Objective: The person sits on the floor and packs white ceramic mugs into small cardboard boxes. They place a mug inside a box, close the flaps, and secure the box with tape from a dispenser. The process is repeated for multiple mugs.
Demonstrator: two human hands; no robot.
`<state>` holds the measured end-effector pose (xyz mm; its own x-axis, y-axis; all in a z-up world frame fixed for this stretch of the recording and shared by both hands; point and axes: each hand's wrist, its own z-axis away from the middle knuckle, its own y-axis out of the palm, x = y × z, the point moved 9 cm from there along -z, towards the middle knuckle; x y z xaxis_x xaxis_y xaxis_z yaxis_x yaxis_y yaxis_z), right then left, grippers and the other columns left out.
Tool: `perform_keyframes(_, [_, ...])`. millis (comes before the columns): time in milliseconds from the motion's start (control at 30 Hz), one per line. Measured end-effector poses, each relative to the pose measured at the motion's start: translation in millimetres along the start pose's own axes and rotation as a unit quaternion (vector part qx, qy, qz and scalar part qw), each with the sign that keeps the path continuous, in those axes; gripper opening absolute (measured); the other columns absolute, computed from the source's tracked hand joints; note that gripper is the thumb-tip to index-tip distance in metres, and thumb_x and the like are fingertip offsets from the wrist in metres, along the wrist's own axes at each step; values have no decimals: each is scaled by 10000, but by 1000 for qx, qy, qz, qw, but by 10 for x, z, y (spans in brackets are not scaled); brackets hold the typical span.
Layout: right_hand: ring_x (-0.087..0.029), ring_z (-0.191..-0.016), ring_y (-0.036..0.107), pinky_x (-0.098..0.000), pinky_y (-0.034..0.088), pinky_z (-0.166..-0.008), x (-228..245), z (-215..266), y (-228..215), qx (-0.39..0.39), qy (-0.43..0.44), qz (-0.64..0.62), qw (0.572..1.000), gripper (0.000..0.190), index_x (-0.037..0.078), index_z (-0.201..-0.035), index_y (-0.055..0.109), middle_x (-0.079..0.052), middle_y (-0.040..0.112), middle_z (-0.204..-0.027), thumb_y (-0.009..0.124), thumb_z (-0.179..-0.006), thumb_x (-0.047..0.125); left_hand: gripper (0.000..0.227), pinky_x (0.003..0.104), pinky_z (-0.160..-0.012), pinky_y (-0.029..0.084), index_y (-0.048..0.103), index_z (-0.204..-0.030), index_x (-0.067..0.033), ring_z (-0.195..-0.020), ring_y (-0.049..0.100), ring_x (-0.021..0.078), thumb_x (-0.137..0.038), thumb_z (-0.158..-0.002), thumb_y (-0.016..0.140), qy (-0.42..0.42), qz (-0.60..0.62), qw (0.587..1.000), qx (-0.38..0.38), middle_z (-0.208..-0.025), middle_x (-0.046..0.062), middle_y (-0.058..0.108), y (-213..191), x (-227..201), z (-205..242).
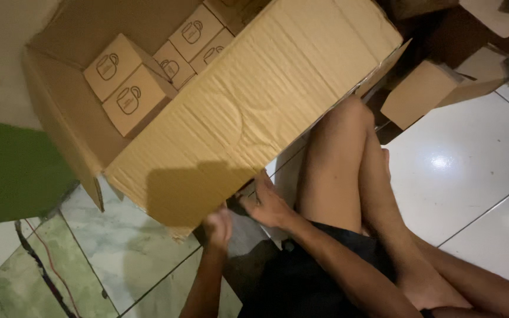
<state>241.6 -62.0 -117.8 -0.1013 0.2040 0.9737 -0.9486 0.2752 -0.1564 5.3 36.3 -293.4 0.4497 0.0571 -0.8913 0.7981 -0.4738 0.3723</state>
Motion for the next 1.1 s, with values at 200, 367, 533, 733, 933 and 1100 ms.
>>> perform_keyframes(200, [-460,-1534,263,-582,212,-1253,206,-15,-196,-10,-52,-5,999,922,-8,-1629,224,-275,321,-1615,672,-859,228,544,250,-725,596,758,-677,-46,-758,702,72,-304,-1068,482,-219,-721,646,119,-680,-33,579,-758,413,391])
perform_keyframes(367, [-469,-1492,308,-614,275,-1206,666,155,-453,-99,-254,7,962,805,46,-1575,390,-220,387,-1573,748,-944,395,558,395,-824,523,731,-913,-111,-847,673,250,-455,-1023,305,-155,-638,753,-32,-851,79,686,363,-592,284])
perform_keyframes(533, [-364,-1111,658,-441,511,-918,884,130,-691,-69,-289,4,955,283,-16,-1264,611,-205,671,-1221,459,-1076,130,320,483,-1047,445,592,-1197,135,-1151,578,399,-91,-1055,415,-17,-521,846,-116,-1221,295,611,2214,-2150,-519])
perform_keyframes(733, [-310,-982,663,-393,512,-838,619,20,-606,-88,-258,9,962,173,18,-1104,675,-157,686,-1028,544,-1050,116,451,506,-890,474,665,-1132,117,-1013,644,448,-289,-1078,476,-1,-619,777,-114,-1097,310,700,2236,-2153,-485])
perform_keyframes(933, [-309,-1076,725,-374,617,-963,973,197,-845,-134,-328,-48,934,182,-12,-1196,686,-168,735,-1170,628,-1030,34,395,353,-647,527,654,-1210,-41,-752,630,227,-393,-1080,529,-109,-533,825,-153,-946,122,685,1221,-1469,-202])
perform_keyframes(1100, [-350,-1288,623,-417,470,-1130,727,374,-1104,-118,-217,7,969,399,44,-1355,608,-188,647,-1382,521,-1074,313,189,423,-746,472,641,-1048,-17,-828,629,410,-75,-1160,500,116,-671,726,-94,-960,238,701,1624,-1662,-222])
